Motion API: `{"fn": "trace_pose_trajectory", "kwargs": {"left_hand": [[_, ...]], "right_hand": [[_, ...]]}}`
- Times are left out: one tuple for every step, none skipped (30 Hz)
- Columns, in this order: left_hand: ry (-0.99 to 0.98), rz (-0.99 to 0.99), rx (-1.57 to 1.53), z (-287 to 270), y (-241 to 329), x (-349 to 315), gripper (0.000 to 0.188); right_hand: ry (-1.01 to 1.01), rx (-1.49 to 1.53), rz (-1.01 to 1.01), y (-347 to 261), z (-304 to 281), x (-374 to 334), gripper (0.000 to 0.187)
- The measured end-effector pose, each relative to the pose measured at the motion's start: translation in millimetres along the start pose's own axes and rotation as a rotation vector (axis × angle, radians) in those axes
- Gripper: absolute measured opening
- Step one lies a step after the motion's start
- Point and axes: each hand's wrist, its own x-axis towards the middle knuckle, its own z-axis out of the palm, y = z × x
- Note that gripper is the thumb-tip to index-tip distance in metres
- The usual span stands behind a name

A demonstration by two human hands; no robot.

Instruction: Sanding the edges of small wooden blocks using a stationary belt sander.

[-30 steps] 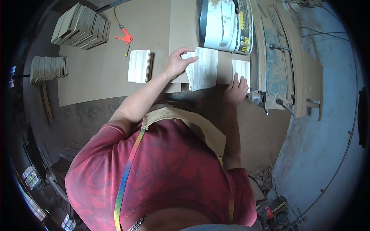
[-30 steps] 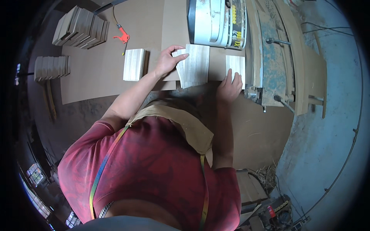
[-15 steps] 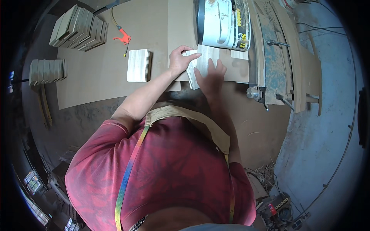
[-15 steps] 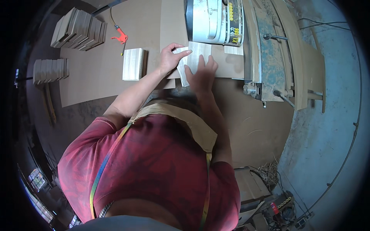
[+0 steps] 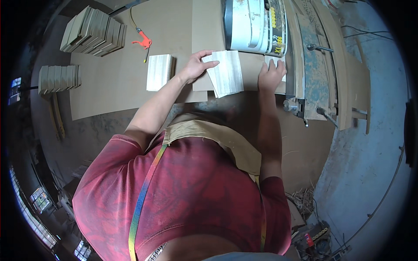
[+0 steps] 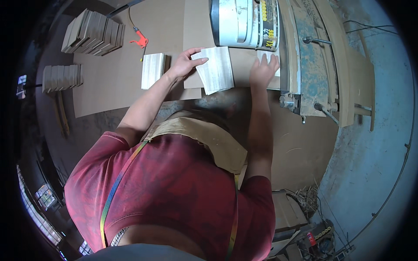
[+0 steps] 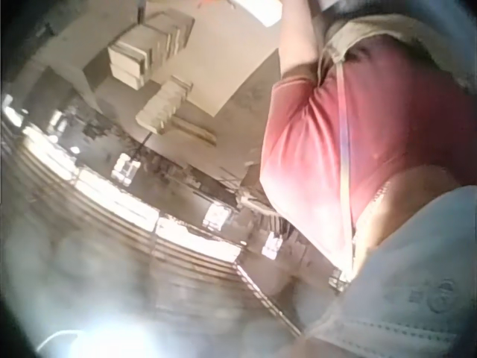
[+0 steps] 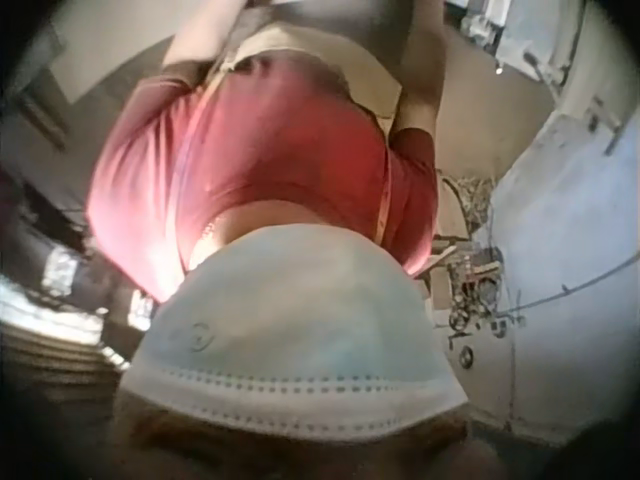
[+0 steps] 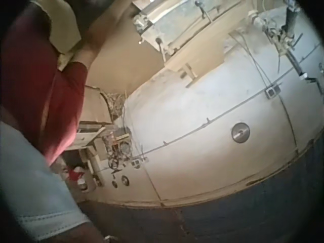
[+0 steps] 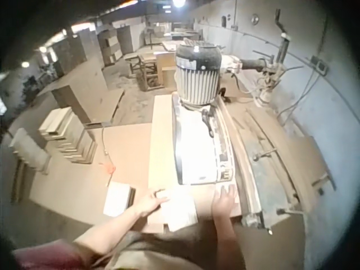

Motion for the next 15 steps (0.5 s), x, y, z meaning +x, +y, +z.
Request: {"fn": "trace_pose_trajectory", "kwargs": {"left_hand": [[0.015,-0.029,0.023,4,-1,2,0.034],[0.025,-0.004,0.016,8,-1,5,0.034],[0.046,0.017,0.051,11,-1,7,0.035],[0.066,0.027,0.084,15,-4,6,0.036],[0.083,0.039,0.117,17,-4,7,0.037],[0.088,0.013,0.152,18,-5,8,0.038],[0.095,0.053,0.145,17,-5,8,0.038],[0.116,0.029,0.117,15,-4,7,0.040],[0.133,0.003,0.090,11,-3,6,0.041],[0.149,-0.022,0.065,7,-1,6,0.043],[0.166,-0.029,0.030,4,1,6,0.044],[0.172,-0.047,0.036,-1,3,5,0.044],[0.099,-0.072,-0.036,-5,5,3,0.045],[0.026,-0.094,-0.107,-9,8,2,0.046],[-0.048,-0.108,-0.175,-12,11,2,0.046]], "right_hand": [[-0.009,0.053,0.087,-13,-3,7,0.055],[-0.075,0.162,-0.030,-36,-10,1,0.059],[-0.153,0.281,-0.099,-60,-19,-11,0.063],[-0.160,0.275,-0.102,-84,-27,-23,0.063],[-0.214,0.218,-0.083,-108,-35,-39,0.069],[-0.282,0.178,-0.111,-118,-42,-46,0.075],[-0.259,0.141,-0.040,-119,-50,-52,0.078],[-0.255,0.125,-0.027,-116,-58,-59,0.082],[-0.251,0.118,-0.016,-105,-65,-63,0.082],[-0.195,0.121,0.010,-88,-71,-66,0.080],[-0.106,0.145,0.033,-68,-77,-67,0.078],[-0.229,0.071,0.144,-48,-78,-67,0.076],[-0.286,0.024,0.220,-29,-80,-66,0.073],[-0.329,0.015,0.271,-12,-77,-64,0.073],[-0.213,-0.051,0.143,1,-71,-59,0.067]]}}
